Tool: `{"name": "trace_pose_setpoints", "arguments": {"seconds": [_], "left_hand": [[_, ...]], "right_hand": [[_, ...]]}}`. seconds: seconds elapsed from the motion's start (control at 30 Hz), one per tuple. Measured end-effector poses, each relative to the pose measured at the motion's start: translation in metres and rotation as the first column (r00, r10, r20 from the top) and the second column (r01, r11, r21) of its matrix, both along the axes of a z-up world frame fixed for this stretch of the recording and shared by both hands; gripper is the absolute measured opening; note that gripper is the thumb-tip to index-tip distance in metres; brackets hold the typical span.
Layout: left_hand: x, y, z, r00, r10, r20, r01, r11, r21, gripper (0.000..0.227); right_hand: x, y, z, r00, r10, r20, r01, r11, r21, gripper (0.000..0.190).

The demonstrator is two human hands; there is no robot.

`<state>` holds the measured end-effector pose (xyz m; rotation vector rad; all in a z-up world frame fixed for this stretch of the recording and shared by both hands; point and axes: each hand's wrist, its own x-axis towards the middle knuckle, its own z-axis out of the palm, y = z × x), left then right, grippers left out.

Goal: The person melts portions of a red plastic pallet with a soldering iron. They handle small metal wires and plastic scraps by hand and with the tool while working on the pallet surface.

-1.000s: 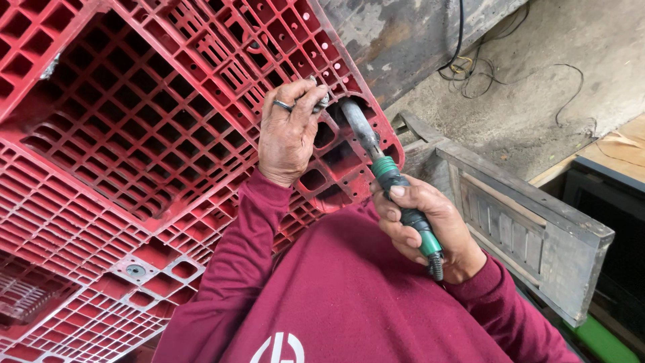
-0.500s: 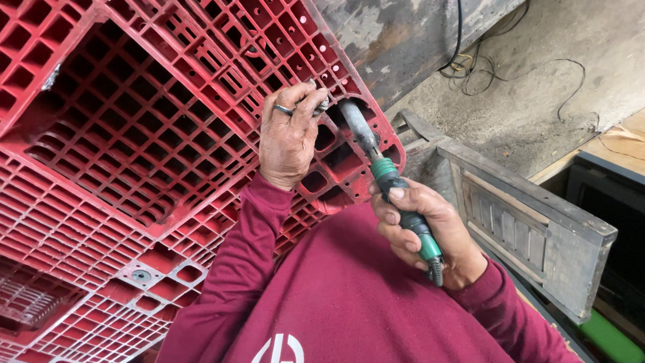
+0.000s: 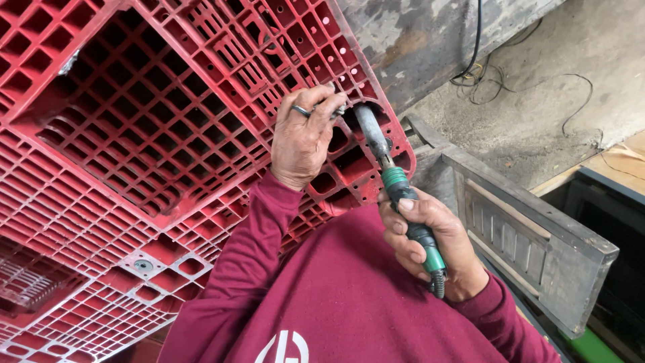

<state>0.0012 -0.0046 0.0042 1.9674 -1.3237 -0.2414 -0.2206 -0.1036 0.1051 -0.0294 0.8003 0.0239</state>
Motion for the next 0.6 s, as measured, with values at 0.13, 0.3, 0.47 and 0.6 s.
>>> {"name": "trace_pose_setpoints", "arguments": {"seconds": [0.13, 0.3, 0.47, 0.6], "left_hand": [[0.002, -0.001, 0.001, 0.997, -0.054, 0.047, 0.056, 0.997, -0.047, 0.048], [0.001, -0.002, 0.001, 0.997, -0.044, 0.060, 0.047, 0.997, -0.054, 0.046], [0.002, -0.003, 0.002, 0.997, -0.044, 0.055, 0.047, 0.997, -0.058, 0.046], [0.002, -0.002, 0.001, 0.998, -0.039, 0.057, 0.042, 0.998, -0.052, 0.048]], "right_hand": [[-0.002, 0.002, -0.001, 1.000, 0.011, 0.005, -0.010, 0.998, -0.056, 0.031], [-0.006, 0.006, -0.001, 0.998, -0.059, 0.024, 0.059, 0.998, -0.012, 0.033], [-0.004, 0.016, -0.006, 0.959, -0.233, 0.160, 0.216, 0.969, 0.120, 0.033], [-0.005, 0.019, -0.008, 0.950, -0.266, 0.165, 0.243, 0.959, 0.147, 0.033]]}}
